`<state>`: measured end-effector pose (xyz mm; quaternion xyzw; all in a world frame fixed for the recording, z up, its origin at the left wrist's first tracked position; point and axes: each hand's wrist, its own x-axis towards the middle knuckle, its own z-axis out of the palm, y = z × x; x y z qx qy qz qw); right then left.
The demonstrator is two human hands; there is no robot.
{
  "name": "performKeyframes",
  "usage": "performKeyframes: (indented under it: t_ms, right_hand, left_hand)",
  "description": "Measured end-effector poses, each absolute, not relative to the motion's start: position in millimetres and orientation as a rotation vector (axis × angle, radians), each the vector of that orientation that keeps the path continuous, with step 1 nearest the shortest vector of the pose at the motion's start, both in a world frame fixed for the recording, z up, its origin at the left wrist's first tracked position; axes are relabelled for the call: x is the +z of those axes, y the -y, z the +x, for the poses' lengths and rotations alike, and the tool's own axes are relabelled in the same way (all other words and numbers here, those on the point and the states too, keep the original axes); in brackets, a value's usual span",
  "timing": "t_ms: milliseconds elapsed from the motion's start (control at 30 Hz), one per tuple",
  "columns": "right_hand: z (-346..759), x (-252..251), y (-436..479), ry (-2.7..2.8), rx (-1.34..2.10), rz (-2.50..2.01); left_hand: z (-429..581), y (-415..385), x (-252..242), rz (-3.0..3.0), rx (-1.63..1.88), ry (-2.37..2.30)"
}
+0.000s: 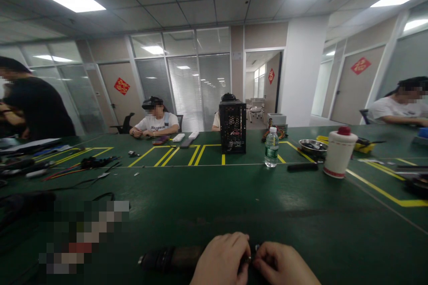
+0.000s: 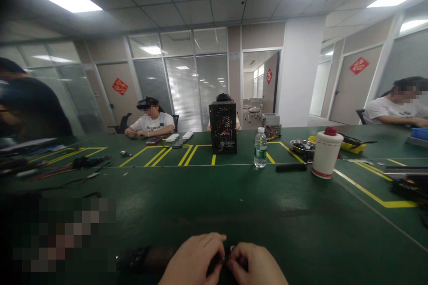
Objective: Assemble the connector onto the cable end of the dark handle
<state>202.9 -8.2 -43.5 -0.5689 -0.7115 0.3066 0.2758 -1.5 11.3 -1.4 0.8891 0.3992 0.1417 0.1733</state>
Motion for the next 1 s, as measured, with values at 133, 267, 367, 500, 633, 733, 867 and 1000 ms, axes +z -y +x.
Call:
performKeyframes:
  t_ms: [133,267,367,500,633,733,867,1000]
  right_hand:
    - [203.0,-44.6,8.4,1.903,0.821,-1.525]
    - [202.2,-43.9,8.2,1.911,0.803,-1.535]
    - [202.1,-43.6,7.8,1.925,0.776,-1.534]
    - [202.4,-44.4,8.1,1.912,0.799,-1.533]
    - [201.6,-42.4,9.7,1.892,0.81,-1.529]
    - [200.7,-40.6,10.3,1.898,0.806,-1.538]
    - [200.7,-41.6,9.8,1.903,0.791,-1.554]
    - [201.0,-42.2,9.4,1.882,0.799,-1.531]
  left_hand:
    - [-1.6,-10.4,-2.5,2.5,0.453,-1.161]
    - [-2.0,-9.7,-5.3,2.513,0.465,-1.14]
    - [-2.3,-9.3,-5.4,2.495,0.503,-1.169]
    - [-2.6,-9.0,-3.9,2.528,0.481,-1.121]
    - [-2.8,-9.7,-7.2,2.541,0.509,-1.123]
    - [-2.8,-10.7,-10.5,2.537,0.53,-1.137]
    - [-2.7,-10.9,-10.6,2.575,0.508,-1.095]
    - [-2.5,-9.1,-8.1,2.544,0.525,-1.134]
